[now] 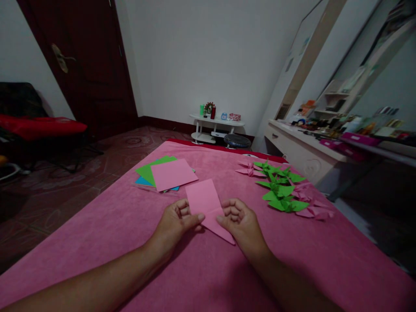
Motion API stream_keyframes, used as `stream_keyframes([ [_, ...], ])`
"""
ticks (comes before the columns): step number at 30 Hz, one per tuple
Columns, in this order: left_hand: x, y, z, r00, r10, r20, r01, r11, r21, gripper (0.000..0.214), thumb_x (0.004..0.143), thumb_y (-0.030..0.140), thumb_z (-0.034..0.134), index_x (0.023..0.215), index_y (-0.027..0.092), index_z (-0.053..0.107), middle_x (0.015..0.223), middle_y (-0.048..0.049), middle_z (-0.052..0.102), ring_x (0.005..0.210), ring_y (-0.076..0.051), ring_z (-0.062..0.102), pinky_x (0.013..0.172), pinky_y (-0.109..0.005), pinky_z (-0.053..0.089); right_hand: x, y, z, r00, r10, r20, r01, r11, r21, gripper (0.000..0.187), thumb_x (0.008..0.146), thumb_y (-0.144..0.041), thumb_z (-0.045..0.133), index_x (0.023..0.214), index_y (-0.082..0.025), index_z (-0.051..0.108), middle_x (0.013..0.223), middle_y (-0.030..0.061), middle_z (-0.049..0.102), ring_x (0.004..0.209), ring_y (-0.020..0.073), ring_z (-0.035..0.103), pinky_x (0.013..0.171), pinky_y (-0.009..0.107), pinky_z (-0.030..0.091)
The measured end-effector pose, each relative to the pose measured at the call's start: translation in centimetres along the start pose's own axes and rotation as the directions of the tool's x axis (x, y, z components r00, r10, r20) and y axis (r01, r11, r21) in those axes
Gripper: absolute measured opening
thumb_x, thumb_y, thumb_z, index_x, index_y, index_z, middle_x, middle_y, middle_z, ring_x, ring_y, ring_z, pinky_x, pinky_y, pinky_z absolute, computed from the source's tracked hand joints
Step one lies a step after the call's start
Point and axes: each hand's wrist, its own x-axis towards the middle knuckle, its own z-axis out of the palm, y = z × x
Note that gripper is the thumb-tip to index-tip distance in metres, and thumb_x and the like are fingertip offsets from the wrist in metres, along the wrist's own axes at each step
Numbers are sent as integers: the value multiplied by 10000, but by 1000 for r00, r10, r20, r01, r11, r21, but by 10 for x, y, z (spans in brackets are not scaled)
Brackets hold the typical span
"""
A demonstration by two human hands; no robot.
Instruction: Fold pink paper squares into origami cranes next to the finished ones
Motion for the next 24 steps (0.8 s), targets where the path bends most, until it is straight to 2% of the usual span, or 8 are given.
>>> stream_keyframes([
  [2,0,-1,0,1000,12,-3,-12,1000,3,459,684,219,733,1099,113,566,959,-133,677,753,-172,638,649,-254,498,-1,-1,1,998,-50,-29,50,999,-4,351,614,-224,753,892,-197,541,736,-29,578,574,86,503,539,199,396],
  [7,-1,-1,0,1000,16,-4,-16,1000,-12,406,682,199,729,1049,95,588,949,-133,674,726,-159,626,646,-256,494,-2,-1,1,998,-54,39,56,998,-40,246,655,-194,703,863,-180,572,593,-64,459,542,75,431,505,185,333],
  [12,-1,-2,0,999,18,-38,-19,1000,-21,358,674,196,735,995,98,610,891,-110,678,719,-158,627,649,-249,491,0,-1,-1,999,-7,48,5,1000,28,286,623,-227,732,839,-171,553,672,-30,546,589,92,486,544,204,370],
  [15,-1,-2,0,999,24,-38,-25,999,-25,349,667,198,741,981,107,619,871,-95,677,697,-145,619,638,-240,490,0,-1,-3,999,25,40,-25,1000,3,230,639,-262,726,764,-163,560,622,-34,526,541,88,460,503,200,344],
  [17,-1,-2,0,999,29,-20,-29,999,-16,335,667,206,741,968,109,631,841,-80,674,658,-130,605,620,-240,493,0,-2,-3,1000,-7,23,7,1000,-24,195,650,-268,719,714,-156,574,618,-28,520,550,92,459,514,205,350],
  [21,-2,1,3,1000,17,-14,-16,998,65,245,654,225,749,837,87,663,715,-52,659,556,-101,565,543,-213,477,-1,-4,-3,987,-160,5,160,986,-54,147,685,-245,695,652,-151,586,767,18,566,707,132,525,640,235,406],
  [24,-3,1,4,999,-1,-33,4,995,98,203,672,257,735,759,87,664,628,-36,645,506,-95,555,509,-199,455,-3,-5,-3,980,-197,0,196,977,-85,140,712,-236,673,644,-152,586,772,27,573,727,143,531,655,242,407],
])
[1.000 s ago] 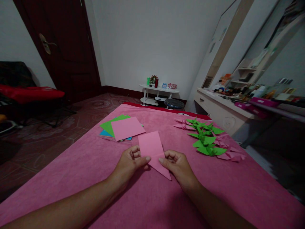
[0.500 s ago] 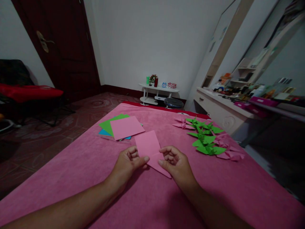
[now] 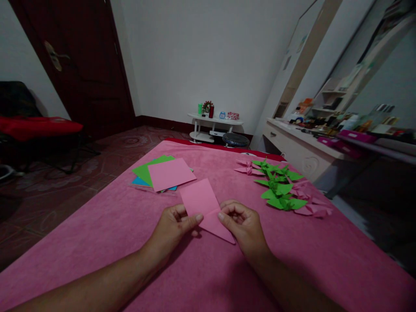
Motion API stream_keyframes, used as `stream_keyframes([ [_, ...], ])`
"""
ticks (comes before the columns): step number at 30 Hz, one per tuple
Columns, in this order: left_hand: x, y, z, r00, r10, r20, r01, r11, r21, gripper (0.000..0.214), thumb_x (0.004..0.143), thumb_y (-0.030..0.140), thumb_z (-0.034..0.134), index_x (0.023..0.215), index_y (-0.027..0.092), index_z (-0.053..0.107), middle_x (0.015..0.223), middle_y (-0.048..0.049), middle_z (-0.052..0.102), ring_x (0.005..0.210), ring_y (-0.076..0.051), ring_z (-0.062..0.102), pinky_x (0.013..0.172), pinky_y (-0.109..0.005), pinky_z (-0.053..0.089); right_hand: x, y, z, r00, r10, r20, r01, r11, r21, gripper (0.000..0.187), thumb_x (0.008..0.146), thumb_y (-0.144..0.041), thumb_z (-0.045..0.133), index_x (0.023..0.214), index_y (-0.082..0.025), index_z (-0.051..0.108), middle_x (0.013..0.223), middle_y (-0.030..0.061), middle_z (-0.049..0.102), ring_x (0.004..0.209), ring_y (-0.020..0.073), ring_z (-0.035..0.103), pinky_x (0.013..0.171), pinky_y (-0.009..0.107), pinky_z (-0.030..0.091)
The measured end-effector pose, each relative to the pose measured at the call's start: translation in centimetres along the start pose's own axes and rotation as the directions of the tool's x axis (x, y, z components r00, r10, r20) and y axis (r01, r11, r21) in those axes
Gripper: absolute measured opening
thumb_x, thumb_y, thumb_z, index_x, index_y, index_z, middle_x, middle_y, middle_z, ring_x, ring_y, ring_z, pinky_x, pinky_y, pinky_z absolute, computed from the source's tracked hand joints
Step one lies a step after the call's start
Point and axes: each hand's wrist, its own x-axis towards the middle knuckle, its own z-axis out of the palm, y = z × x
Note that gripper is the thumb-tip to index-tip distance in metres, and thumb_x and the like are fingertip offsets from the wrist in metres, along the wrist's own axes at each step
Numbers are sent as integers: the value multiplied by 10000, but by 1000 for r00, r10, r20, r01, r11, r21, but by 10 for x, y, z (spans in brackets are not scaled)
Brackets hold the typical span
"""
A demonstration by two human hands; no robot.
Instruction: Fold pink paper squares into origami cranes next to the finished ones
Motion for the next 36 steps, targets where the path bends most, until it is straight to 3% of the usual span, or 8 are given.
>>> stream_keyframes([
  [14,-2,0,0,1000,-11,-2,12,997,74,246,710,317,698,628,95,631,523,-32,624,468,-95,545,506,-193,417,-4,0,2,997,61,-55,-66,994,-90,171,704,-272,674,631,-156,571,606,-11,547,568,111,489,533,217,382],
  [28,-4,-1,-1,999,7,31,-10,995,94,248,719,328,691,651,93,655,553,-51,627,487,-99,529,509,-201,406,-6,0,4,991,-21,-129,4,992,-127,182,696,-224,681,590,-172,544,655,11,588,618,135,534,568,240,408],
  [33,-3,-5,-2,998,-8,56,5,999,48,220,644,296,755,687,99,668,594,-44,642,507,-94,531,510,-198,410,-7,1,4,990,-50,-132,32,990,-135,186,698,-211,679,592,-173,531,653,8,581,616,129,535,566,235,407],
  [36,-2,-5,-1,999,-14,47,12,999,35,218,612,270,775,648,92,654,578,-46,645,498,-95,541,501,-194,420,-7,-1,6,991,-12,-131,3,998,-68,180,685,-205,688,690,-186,509,636,-17,570,589,117,525,553,225,404],
])
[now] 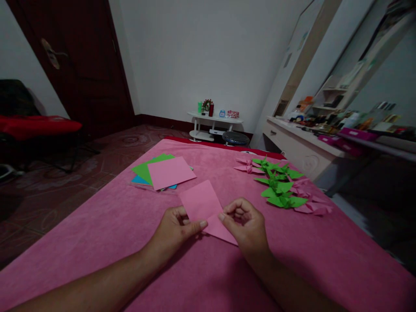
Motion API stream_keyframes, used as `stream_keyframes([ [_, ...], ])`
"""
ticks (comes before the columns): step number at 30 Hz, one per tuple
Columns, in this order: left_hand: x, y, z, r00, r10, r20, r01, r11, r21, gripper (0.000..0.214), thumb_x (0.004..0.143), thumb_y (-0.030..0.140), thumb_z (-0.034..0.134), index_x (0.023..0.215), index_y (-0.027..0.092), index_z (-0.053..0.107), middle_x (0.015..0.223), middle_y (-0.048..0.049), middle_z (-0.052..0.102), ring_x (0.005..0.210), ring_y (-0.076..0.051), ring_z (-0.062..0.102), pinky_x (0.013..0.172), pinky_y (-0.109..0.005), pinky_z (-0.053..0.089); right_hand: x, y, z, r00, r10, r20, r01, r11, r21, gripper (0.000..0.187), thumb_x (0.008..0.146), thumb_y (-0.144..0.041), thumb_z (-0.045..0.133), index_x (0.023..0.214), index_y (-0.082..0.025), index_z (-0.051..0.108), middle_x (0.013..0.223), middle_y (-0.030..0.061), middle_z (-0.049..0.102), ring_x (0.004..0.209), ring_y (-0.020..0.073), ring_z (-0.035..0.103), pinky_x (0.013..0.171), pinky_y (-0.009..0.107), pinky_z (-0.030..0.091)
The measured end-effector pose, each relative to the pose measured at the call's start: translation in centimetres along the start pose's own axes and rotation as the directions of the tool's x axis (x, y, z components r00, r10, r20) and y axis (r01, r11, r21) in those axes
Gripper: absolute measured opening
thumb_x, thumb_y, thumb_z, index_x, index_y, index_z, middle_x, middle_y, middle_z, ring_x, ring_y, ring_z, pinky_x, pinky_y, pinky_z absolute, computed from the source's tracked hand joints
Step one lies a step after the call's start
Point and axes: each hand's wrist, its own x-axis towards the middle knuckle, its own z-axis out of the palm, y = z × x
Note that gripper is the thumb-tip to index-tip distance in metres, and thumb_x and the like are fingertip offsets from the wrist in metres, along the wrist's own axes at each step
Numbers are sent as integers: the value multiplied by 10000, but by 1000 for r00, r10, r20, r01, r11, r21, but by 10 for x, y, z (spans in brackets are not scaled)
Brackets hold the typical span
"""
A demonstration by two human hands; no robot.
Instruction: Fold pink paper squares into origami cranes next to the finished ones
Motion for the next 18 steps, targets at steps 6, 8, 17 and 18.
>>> stream_keyframes([
  [6,-1,4,4,999,31,14,-32,999,17,304,600,259,782,793,96,612,602,-65,670,484,-138,604,468,-210,467,5,-1,-4,987,139,81,-154,963,222,378,649,-159,696,894,-215,415,587,-72,563,511,95,487,501,198,347],
  [8,-2,6,5,999,40,21,-40,999,31,387,626,266,766,921,103,575,636,-72,679,511,-162,631,476,-225,489,7,1,-5,982,166,88,-184,948,258,396,639,-142,693,897,-214,401,580,-77,559,497,88,471,494,192,329],
  [17,-2,6,1,999,9,39,-10,1000,12,494,656,297,750,1071,117,550,719,-69,674,541,-129,602,529,-231,480,5,0,-3,990,123,67,-137,941,311,364,653,-126,673,866,-224,394,590,-79,540,525,95,469,520,199,349],
  [18,-2,7,2,998,-4,57,3,1000,11,404,667,306,741,985,99,602,717,-76,670,558,-124,594,539,-223,468,4,-1,-3,992,113,59,-126,940,318,360,660,-127,673,867,-226,395,593,-78,540,528,94,469,525,201,353],
])
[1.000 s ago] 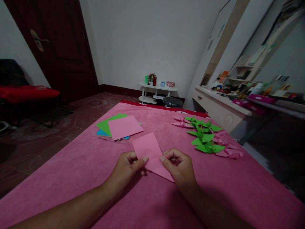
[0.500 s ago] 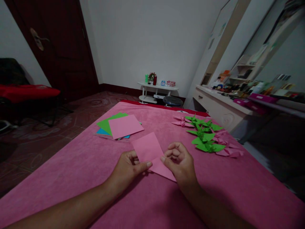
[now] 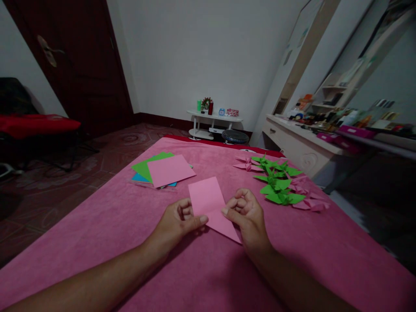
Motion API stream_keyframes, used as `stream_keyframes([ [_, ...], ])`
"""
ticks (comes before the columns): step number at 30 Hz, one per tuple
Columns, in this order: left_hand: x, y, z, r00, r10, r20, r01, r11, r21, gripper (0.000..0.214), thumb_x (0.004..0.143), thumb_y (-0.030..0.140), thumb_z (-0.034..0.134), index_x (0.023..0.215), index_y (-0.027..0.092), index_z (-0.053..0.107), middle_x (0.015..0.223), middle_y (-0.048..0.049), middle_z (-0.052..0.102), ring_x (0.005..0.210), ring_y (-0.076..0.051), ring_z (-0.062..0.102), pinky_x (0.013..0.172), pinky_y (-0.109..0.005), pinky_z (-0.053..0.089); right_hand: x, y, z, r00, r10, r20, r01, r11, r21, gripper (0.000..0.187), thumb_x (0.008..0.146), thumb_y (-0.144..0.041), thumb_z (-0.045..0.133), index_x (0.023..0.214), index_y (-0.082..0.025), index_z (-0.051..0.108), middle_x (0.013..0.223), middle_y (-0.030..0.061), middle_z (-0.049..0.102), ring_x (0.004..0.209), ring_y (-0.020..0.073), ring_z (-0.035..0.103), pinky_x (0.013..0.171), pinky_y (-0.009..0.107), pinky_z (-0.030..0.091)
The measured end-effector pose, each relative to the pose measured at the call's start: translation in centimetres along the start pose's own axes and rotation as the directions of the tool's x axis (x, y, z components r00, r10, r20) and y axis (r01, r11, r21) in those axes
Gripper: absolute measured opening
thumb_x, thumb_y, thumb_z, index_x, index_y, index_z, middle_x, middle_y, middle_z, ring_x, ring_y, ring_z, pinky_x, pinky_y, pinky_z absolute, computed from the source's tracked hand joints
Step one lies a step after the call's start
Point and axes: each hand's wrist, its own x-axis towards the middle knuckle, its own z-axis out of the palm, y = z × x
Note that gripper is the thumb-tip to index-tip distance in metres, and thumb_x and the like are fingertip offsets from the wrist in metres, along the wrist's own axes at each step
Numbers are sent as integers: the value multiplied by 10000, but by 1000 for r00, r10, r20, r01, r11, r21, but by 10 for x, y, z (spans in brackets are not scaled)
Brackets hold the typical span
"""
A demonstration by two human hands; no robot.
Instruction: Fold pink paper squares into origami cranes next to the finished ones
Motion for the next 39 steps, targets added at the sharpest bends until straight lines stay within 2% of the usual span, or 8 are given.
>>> stream_keyframes([
  [4,-4,4,6,999,-38,27,38,999,7,260,689,334,715,669,80,659,606,-57,623,515,-88,511,501,-196,397,-5,-2,4,999,-19,39,19,1000,15,349,679,-132,676,873,-229,403,605,-73,541,536,94,461,535,206,358],
  [9,-7,4,11,1000,24,-12,-23,998,58,273,690,354,702,598,105,639,510,-16,562,442,-73,437,443,-190,337,-11,0,7,996,-8,84,4,999,40,353,676,-152,680,886,-235,409,605,-71,529,521,100,451,524,215,350],
  [17,-11,8,17,980,191,-53,-183,976,118,227,662,267,720,846,139,682,829,-49,686,733,-183,609,677,-265,484,-13,1,9,995,7,99,-9,1000,13,339,677,-168,685,860,-243,409,596,-76,514,500,90,419,509,206,336],
  [23,-4,15,8,923,252,-289,-176,948,266,199,646,295,733,619,121,641,667,-38,652,596,-156,566,509,-228,438,-8,1,8,983,76,168,-101,984,146,367,787,-537,536,959,-221,466,842,40,584,670,148,549,526,238,415],
  [27,0,15,5,869,306,-388,-214,941,263,230,650,303,735,568,121,621,685,-56,662,629,-166,589,519,-232,458,-14,6,15,937,165,306,-159,986,-44,414,712,-498,660,954,-187,534,695,13,572,566,124,524,466,216,380],
  [29,-1,13,8,892,278,-355,-218,955,201,253,681,322,713,570,117,614,608,-52,640,554,-156,578,496,-244,462,-16,10,23,935,208,289,-189,978,-91,351,707,-435,693,900,-177,554,599,-19,549,488,97,483,450,210,367],
  [32,-4,9,15,957,215,-195,-206,976,66,340,763,353,634,535,106,585,492,-56,590,444,-159,557,451,-277,467,-17,15,33,952,208,225,-193,977,-86,298,705,-422,698,791,-170,562,519,-35,530,441,91,462,431,213,360],
  [39,-3,-3,18,969,229,-90,-241,959,-150,270,823,299,572,633,109,558,484,-31,568,422,-167,561,449,-302,466,-18,15,38,979,156,133,-148,987,-63,263,716,-377,693,667,-153,565,482,-37,517,408,83,457,403,208,353],
])
